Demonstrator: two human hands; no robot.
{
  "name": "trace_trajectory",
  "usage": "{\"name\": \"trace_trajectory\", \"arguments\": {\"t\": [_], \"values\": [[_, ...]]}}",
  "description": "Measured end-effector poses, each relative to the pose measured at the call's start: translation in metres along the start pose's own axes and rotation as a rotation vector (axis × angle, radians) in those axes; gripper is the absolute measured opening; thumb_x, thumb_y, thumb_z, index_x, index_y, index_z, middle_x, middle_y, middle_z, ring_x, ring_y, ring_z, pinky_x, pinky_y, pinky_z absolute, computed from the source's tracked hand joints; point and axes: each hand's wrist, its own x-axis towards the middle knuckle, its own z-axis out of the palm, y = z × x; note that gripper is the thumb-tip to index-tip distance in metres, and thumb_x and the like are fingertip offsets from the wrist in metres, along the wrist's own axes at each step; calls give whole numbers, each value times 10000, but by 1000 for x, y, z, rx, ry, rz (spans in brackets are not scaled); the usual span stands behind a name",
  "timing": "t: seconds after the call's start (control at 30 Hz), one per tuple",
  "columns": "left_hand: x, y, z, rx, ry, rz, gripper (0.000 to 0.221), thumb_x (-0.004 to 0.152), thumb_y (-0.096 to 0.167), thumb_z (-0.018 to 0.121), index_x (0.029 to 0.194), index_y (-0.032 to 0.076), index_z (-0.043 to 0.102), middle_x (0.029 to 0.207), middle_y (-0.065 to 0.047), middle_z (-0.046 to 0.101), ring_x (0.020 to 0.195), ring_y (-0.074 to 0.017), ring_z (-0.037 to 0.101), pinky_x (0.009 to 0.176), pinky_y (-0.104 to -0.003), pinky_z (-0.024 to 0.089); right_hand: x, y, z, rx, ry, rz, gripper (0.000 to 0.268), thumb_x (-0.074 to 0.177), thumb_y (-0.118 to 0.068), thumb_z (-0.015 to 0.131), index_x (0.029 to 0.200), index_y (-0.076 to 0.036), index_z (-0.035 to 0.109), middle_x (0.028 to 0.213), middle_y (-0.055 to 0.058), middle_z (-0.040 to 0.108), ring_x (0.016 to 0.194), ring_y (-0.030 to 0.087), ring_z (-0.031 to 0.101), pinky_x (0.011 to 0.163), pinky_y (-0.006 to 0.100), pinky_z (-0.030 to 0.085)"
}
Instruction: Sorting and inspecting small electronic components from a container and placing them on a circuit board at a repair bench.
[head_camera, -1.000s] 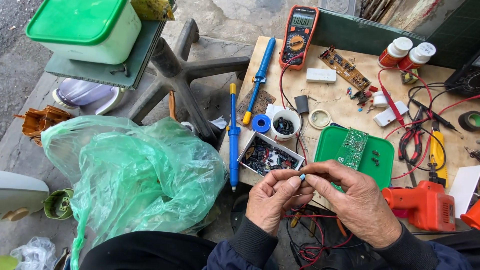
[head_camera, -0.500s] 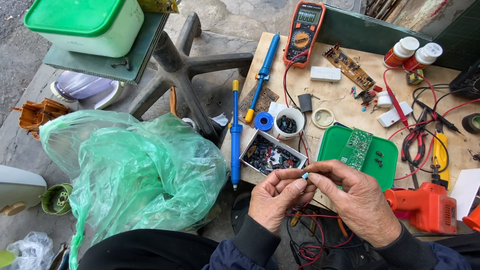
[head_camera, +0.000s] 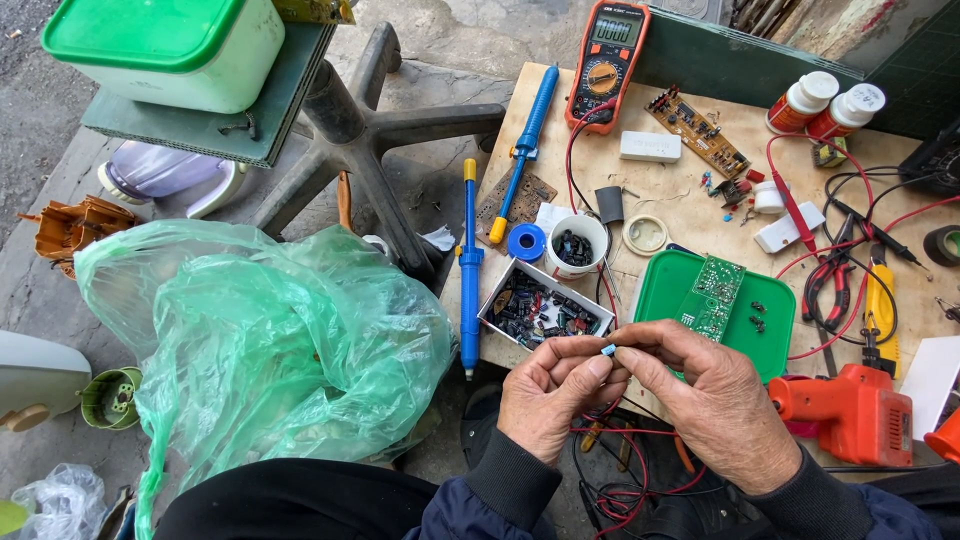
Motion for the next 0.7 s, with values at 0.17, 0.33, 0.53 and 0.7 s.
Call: {"name": "trace_trajectory", "arguments": {"t": [0.17,0.33,0.53,0.7], "values": [[0,1,0,-1,12,-6,335,951,6,808,1254,-106,722,1050,-293,830,951,-352,840,898,-440,728,0,1,1,20,4,22,211,937,-165,820,1132,-162,901,1063,-47,924,1007,65,822,969,218,595],[1,0,-2,1,18,-8,329,954,3,803,1253,-106,716,1054,-297,831,949,-356,841,901,-444,729,1,2,2,34,-1,5,214,941,-156,816,1138,-152,898,1064,-40,921,1004,67,820,965,217,599],[4,-3,-6,-2,2,7,334,960,17,801,1259,-101,712,1060,-284,830,943,-337,839,923,-430,722,3,2,4,37,-12,8,224,941,-154,816,1152,-156,890,1072,-37,921,999,71,822,959,222,607],[8,6,-7,94,93,39,298,950,24,810,1217,-99,762,1080,-292,855,881,-308,842,875,-402,734,4,-3,5,-30,-39,69,235,939,-213,810,1161,-175,877,1122,-60,925,1031,57,865,1005,220,623]]}}
